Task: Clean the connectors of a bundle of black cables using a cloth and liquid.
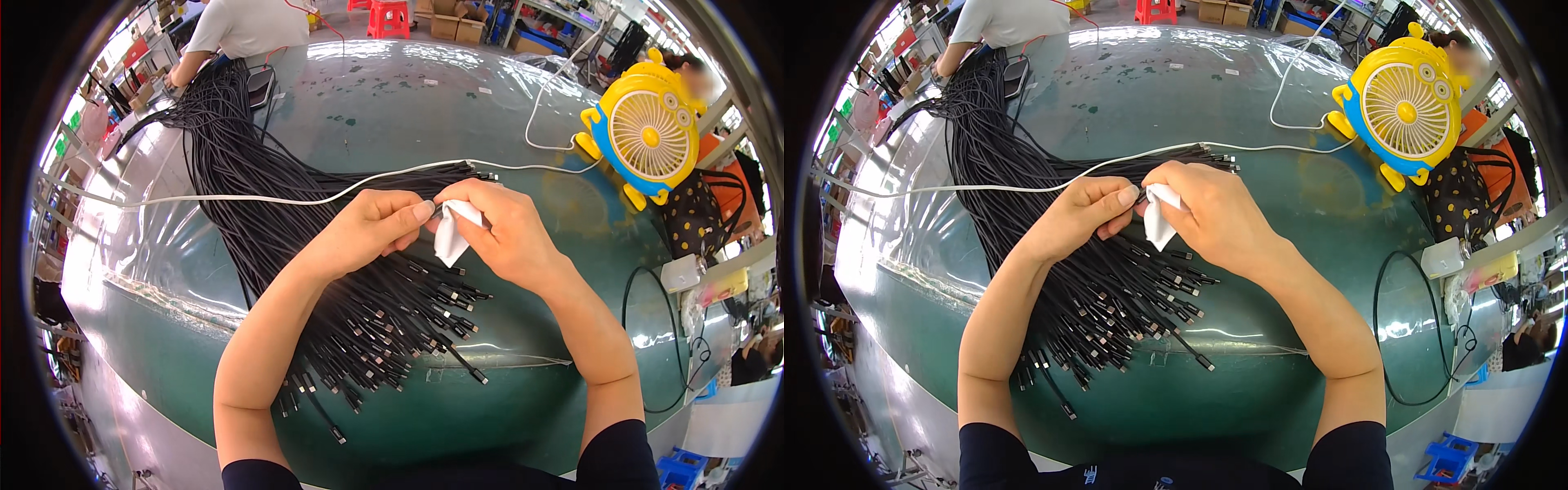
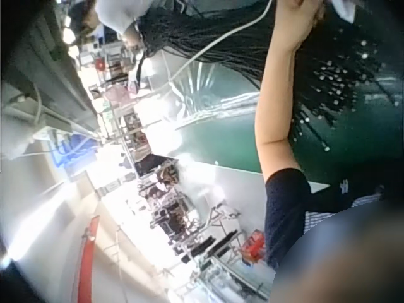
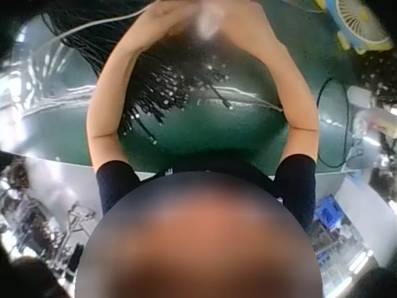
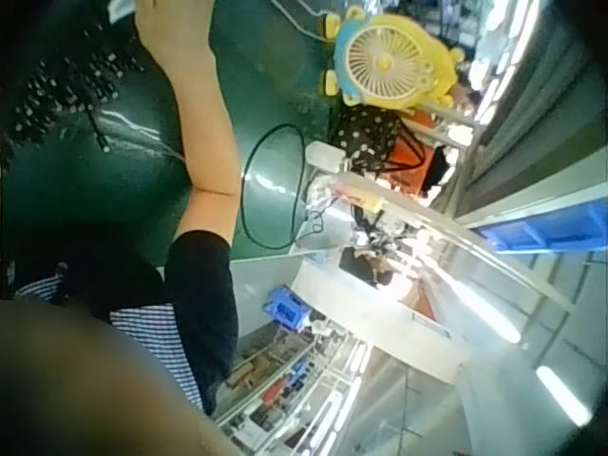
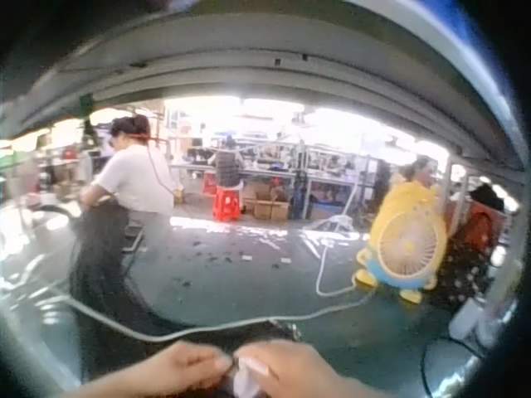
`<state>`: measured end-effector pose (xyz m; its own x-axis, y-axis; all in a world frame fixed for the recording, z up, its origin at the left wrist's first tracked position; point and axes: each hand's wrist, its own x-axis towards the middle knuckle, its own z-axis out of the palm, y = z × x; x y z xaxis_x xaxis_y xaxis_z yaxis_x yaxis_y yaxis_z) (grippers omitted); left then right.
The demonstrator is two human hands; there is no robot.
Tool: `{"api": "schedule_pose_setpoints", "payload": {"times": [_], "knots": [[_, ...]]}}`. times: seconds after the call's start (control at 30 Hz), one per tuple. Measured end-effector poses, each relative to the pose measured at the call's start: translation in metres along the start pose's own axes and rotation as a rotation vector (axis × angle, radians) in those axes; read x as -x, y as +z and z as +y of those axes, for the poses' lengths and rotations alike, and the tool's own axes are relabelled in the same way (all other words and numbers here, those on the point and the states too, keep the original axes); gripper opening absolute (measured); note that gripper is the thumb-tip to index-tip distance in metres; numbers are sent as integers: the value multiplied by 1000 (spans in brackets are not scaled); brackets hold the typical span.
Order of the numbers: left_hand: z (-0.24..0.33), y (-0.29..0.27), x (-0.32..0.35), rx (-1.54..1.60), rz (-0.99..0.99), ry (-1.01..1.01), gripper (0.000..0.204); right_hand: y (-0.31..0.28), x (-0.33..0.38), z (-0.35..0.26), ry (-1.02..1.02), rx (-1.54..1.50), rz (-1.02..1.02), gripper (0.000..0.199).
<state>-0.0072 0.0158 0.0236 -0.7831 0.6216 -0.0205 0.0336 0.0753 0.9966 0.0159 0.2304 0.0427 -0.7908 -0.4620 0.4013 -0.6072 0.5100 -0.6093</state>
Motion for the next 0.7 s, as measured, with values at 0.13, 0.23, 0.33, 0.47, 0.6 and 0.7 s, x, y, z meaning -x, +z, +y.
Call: {"api": "schedule_pose_setpoints", "payload": {"times": [0.13,0.23,0.33,0.47,0.6,0.7], "knots": [[-1,7,-2,-20,105,25,20,-4,8,6,-10,147,32,19],[1,11,-1,-105,208,67,14,1,14,3,228,-432,131,21],[-4,18,1,-161,200,121,13,5,14,0,175,-385,109,18],[4,25,3,-230,151,84,11,2,12,0,321,-386,12,15],[-9,26,4,-180,126,50,13,13,22,2,311,-371,22,16],[-7,28,6,-239,39,44,13,11,43,6,206,-160,-10,20]]}}
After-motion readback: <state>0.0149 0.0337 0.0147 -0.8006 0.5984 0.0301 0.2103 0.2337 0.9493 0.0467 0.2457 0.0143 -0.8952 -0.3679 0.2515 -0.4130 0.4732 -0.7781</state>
